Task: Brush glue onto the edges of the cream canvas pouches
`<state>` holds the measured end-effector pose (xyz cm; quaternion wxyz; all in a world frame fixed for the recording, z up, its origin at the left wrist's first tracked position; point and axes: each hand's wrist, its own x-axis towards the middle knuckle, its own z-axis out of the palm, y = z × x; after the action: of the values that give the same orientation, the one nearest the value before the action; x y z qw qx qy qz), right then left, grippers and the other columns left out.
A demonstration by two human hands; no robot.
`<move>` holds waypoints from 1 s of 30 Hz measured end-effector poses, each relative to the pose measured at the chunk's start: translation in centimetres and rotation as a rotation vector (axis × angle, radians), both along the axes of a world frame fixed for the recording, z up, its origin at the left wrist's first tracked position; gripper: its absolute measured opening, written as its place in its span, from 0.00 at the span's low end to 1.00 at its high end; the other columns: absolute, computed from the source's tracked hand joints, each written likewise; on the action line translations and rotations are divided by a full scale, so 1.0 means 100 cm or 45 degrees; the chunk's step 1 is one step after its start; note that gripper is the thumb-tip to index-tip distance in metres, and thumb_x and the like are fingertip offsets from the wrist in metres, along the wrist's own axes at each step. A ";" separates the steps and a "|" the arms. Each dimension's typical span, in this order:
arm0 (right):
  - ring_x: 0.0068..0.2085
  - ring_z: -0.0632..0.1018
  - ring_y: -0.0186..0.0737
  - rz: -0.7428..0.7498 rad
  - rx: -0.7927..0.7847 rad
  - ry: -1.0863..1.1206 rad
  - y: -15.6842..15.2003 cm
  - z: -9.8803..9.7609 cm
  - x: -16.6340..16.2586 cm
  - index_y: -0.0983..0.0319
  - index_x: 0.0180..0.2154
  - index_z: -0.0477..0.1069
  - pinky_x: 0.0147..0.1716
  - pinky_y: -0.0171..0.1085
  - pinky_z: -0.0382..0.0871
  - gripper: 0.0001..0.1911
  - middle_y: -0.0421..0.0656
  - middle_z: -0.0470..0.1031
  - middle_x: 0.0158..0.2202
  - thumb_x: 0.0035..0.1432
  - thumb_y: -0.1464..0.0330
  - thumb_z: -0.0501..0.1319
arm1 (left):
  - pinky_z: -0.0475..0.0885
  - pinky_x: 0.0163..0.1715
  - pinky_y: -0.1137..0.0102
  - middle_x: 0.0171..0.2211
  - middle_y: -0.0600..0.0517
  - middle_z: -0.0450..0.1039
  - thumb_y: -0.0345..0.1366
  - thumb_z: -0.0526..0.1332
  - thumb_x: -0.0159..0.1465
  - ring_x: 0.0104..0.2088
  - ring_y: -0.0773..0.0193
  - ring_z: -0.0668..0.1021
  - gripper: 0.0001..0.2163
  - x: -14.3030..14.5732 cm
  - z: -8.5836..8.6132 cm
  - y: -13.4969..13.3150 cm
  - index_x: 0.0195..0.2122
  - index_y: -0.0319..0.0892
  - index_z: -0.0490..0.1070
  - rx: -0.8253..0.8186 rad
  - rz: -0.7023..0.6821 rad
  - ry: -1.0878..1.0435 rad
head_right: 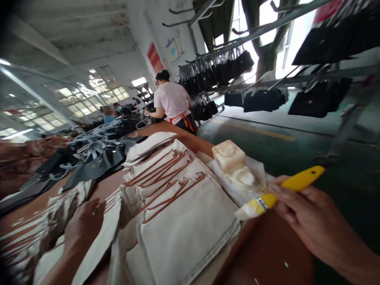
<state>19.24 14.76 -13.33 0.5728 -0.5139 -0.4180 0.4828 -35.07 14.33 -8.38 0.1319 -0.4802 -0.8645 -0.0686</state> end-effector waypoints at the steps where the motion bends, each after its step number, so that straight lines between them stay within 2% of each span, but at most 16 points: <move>1: 0.22 0.62 0.36 0.007 0.000 0.068 0.002 0.004 0.001 0.56 0.35 0.72 0.18 0.38 0.55 0.13 0.41 0.60 0.24 0.57 0.54 0.64 | 0.66 0.45 0.63 0.50 0.40 0.72 0.45 0.46 0.69 0.49 0.51 0.74 0.19 0.032 0.006 0.008 0.52 0.40 0.66 0.041 -0.148 0.015; 3: 0.23 0.61 0.35 -0.004 0.034 0.164 0.009 0.009 0.004 0.58 0.35 0.71 0.18 0.36 0.54 0.14 0.41 0.61 0.25 0.55 0.55 0.66 | 0.67 0.41 0.67 0.42 0.49 0.75 0.44 0.49 0.68 0.41 0.57 0.76 0.14 0.105 0.010 0.020 0.44 0.45 0.70 0.027 -0.551 0.003; 5: 0.23 0.61 0.33 0.023 0.095 0.189 0.021 0.010 0.011 0.60 0.36 0.70 0.18 0.33 0.53 0.15 0.40 0.63 0.26 0.56 0.56 0.66 | 0.66 0.39 0.68 0.39 0.51 0.74 0.42 0.49 0.69 0.40 0.59 0.76 0.13 0.175 0.005 0.028 0.39 0.47 0.72 -0.121 -0.837 -0.037; 7: 0.23 0.62 0.32 0.079 0.185 0.107 0.036 0.009 0.021 0.62 0.37 0.70 0.19 0.32 0.54 0.16 0.39 0.65 0.26 0.58 0.56 0.65 | 0.65 0.40 0.68 0.41 0.50 0.74 0.40 0.49 0.69 0.42 0.59 0.75 0.13 0.229 -0.007 0.036 0.39 0.47 0.72 -0.197 -0.912 -0.003; 10: 0.25 0.66 0.34 0.140 0.355 -0.252 0.061 0.005 0.036 0.63 0.36 0.71 0.23 0.33 0.59 0.15 0.39 0.67 0.26 0.61 0.57 0.61 | 0.65 0.41 0.64 0.40 0.46 0.74 0.40 0.52 0.67 0.44 0.53 0.74 0.11 0.272 -0.024 0.054 0.41 0.44 0.73 -0.175 -0.826 0.072; 13: 0.31 0.73 0.38 0.210 0.476 -0.596 0.084 -0.002 0.045 0.63 0.35 0.73 0.32 0.35 0.65 0.13 0.41 0.73 0.30 0.61 0.60 0.58 | 0.65 0.37 0.62 0.38 0.43 0.74 0.40 0.56 0.65 0.42 0.49 0.74 0.11 0.287 -0.031 0.068 0.40 0.41 0.74 -0.150 -0.754 0.081; 16: 0.34 0.75 0.40 0.271 0.530 -0.741 0.097 -0.012 0.045 0.63 0.35 0.74 0.36 0.36 0.67 0.11 0.42 0.75 0.34 0.61 0.63 0.57 | 0.65 0.37 0.64 0.37 0.45 0.73 0.39 0.58 0.63 0.41 0.52 0.74 0.08 0.294 -0.026 0.066 0.37 0.43 0.75 -0.120 -0.744 0.097; 19: 0.35 0.76 0.40 0.268 0.566 -0.769 0.103 -0.025 0.040 0.62 0.35 0.75 0.37 0.36 0.67 0.09 0.42 0.76 0.34 0.60 0.66 0.58 | 0.65 0.39 0.66 0.38 0.48 0.73 0.38 0.56 0.66 0.43 0.55 0.73 0.07 0.293 -0.017 0.041 0.36 0.45 0.74 -0.028 -0.762 0.129; 24: 0.37 0.76 0.43 0.309 0.628 -0.803 0.111 -0.039 0.033 0.61 0.34 0.76 0.41 0.37 0.66 0.08 0.43 0.77 0.36 0.59 0.67 0.59 | 0.65 0.42 0.64 0.35 0.49 0.73 0.39 0.59 0.66 0.38 0.57 0.73 0.06 0.279 -0.011 -0.021 0.37 0.46 0.73 0.508 -0.890 0.192; 27: 0.39 0.76 0.43 0.348 0.643 -0.833 0.113 -0.042 0.032 0.60 0.34 0.76 0.42 0.38 0.66 0.08 0.43 0.77 0.37 0.59 0.67 0.59 | 0.64 0.40 0.63 0.32 0.50 0.74 0.39 0.61 0.64 0.35 0.56 0.72 0.04 0.275 -0.007 -0.041 0.35 0.47 0.74 0.564 -0.850 0.245; 30: 0.38 0.76 0.44 0.390 0.652 -0.858 0.112 -0.042 0.032 0.59 0.34 0.77 0.42 0.38 0.66 0.08 0.43 0.77 0.35 0.59 0.66 0.59 | 0.65 0.40 0.63 0.32 0.50 0.73 0.39 0.61 0.64 0.35 0.56 0.72 0.04 0.279 0.001 -0.044 0.35 0.47 0.74 0.577 -0.847 0.202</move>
<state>22.42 25.95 -17.49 0.4354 -0.4163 -0.7586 0.2484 -7.19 9.98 -8.27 0.2714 -0.6961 -0.6122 -0.2590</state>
